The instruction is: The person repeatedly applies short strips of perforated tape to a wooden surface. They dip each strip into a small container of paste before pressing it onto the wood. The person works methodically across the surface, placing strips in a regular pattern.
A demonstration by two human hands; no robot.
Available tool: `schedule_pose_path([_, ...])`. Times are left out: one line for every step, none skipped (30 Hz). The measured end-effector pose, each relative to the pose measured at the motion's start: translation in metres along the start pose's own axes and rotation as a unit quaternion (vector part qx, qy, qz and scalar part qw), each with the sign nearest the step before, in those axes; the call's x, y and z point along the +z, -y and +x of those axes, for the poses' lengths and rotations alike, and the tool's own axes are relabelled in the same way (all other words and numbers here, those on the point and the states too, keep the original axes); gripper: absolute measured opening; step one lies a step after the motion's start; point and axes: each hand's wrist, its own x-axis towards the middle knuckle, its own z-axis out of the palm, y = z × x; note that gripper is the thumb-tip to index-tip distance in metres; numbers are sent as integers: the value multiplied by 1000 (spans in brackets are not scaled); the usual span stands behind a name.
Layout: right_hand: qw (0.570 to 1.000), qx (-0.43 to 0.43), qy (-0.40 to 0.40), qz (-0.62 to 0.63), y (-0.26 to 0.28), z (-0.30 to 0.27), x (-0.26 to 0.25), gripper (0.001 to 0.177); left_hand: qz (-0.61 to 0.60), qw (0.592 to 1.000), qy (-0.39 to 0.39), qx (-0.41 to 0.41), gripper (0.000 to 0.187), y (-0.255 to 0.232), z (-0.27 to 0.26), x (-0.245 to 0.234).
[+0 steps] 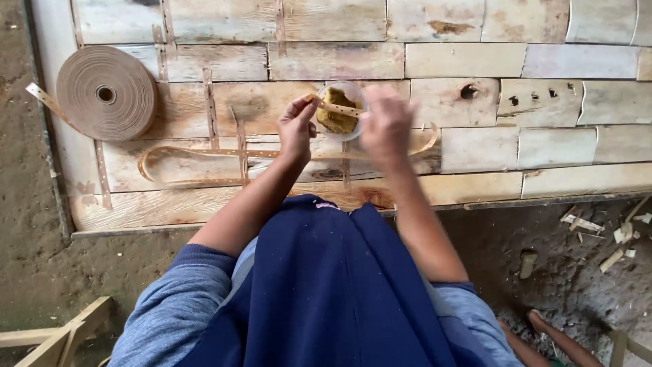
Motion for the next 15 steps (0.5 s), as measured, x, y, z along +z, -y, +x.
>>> schedule_pose_path([1000, -2, -1, 0, 31, 1, -6, 41, -1, 1000, 0, 2, 25, 4, 3, -1])
schedule_pose_path([992, 26, 124, 7, 62, 3, -13, 50, 5, 1000, -3, 10, 25, 7, 5, -2])
schedule_pose_path([967, 52, 248, 15, 95, 4, -19, 62, 12, 1000, -7, 17, 25, 10, 8, -4])
schedule_pose_path([968, 50, 247, 16, 94, 3, -8, 62, 11, 1000, -7, 19, 25, 10, 13, -2])
schedule_pose_path([961, 62, 270, 9, 94, -1, 2, 66, 12, 999, -11, 34, 23, 11, 15, -2])
schedule_pose_path([953, 74, 292, 2, 94, -5, 13, 73, 14, 999, -15, 49, 20, 13, 17, -2])
schedule_pose_path([953, 74, 294, 3, 93, -7, 15, 73, 14, 999, -17, 48, 20, 13, 17, -2])
schedule_pose_path([952, 79, 294, 1, 93, -9, 17, 75, 21, 998, -22, 56, 17, 14, 18, -2])
schedule_pose_path([952, 84, 295, 0, 93, -11, 19, 77, 27, 997, -28, 63, 15, 14, 18, -3])
schedule_pose_path([951, 84, 298, 1, 97, -7, 13, 77, 27, 997, -30, 62, 15, 2, 18, 0])
schedule_pose_path([944, 98, 313, -23, 101, -3, 7, 76, 35, 995, -28, 93, 11, -10, 17, 4])
schedule_pose_path([937, 112, 329, -46, 105, 0, 0, 77, 43, 991, -26, 124, 7, -23, 17, 7])
schedule_pose_path([937, 110, 328, -46, 98, -2, 5, 77, 42, 991, -26, 126, 7, -46, 20, 10])
schedule_pose_path([950, 73, 297, -61, 92, -4, 10, 77, 25, 985, 29, 169, 6, -69, 23, 11])
schedule_pose_path([960, 37, 268, -74, 87, -10, 15, 78, 10, 974, 84, 208, 5, -90, 23, 11])
